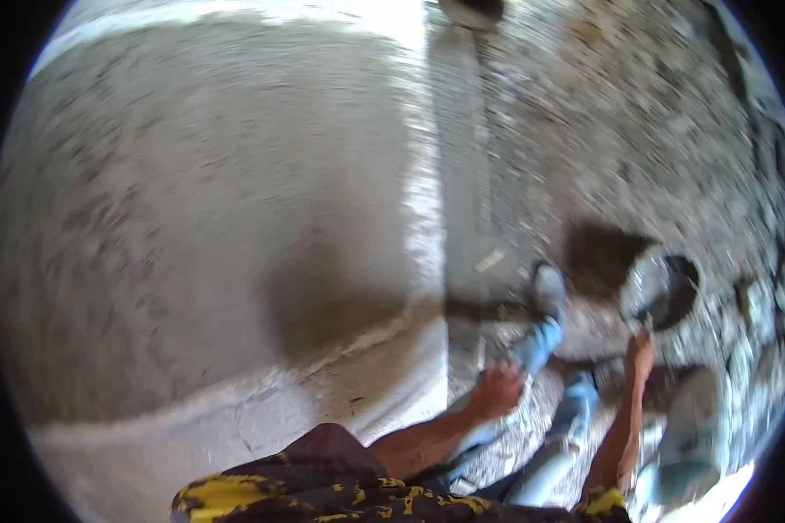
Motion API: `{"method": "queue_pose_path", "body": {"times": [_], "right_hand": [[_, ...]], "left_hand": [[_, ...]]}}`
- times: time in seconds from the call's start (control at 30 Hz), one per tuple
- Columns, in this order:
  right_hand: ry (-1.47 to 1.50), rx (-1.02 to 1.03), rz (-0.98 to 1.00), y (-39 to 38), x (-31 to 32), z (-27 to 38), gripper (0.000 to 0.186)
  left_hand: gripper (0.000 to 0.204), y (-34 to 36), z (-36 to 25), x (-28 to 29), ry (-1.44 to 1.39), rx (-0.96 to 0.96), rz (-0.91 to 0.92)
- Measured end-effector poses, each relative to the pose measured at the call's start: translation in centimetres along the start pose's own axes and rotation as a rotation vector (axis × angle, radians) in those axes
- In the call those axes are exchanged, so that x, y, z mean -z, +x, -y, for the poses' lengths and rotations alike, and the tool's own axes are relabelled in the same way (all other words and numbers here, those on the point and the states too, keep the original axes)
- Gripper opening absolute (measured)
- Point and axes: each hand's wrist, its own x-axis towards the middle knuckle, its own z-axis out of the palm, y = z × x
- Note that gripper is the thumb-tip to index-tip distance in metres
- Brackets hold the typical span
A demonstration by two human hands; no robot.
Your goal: The person applies mortar onto a wall using a trowel and levels the wall surface with a straight edge. The person then scoops fallen mortar from the ground into a bowl, adds water using a cup, and mixes the mortar with the trowel.
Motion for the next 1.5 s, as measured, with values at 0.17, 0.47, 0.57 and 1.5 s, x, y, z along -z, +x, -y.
{"method": "queue_pose_path", "body": {"times": [0.17,0.47,0.57,1.5], "right_hand": [[-0.110,-0.140,-0.040,-4.4,7.5,7.4,0.030],[-0.108,-0.005,0.066,4.7,3.8,4.7,0.033],[0.232,-0.181,0.135,2.9,6.4,7.1,0.039],[1.297,-0.472,0.173,3.0,1.2,9.9,0.028]], "left_hand": [[0.042,-1.2,5.4,2.2,0.010,0.160,0.074],[0.039,1.0,4.6,0.5,-0.035,0.088,0.121],[0.039,0.4,5.4,0.9,-0.028,0.118,0.131],[0.041,3.2,4.5,2.0,0.045,0.094,0.171]]}}
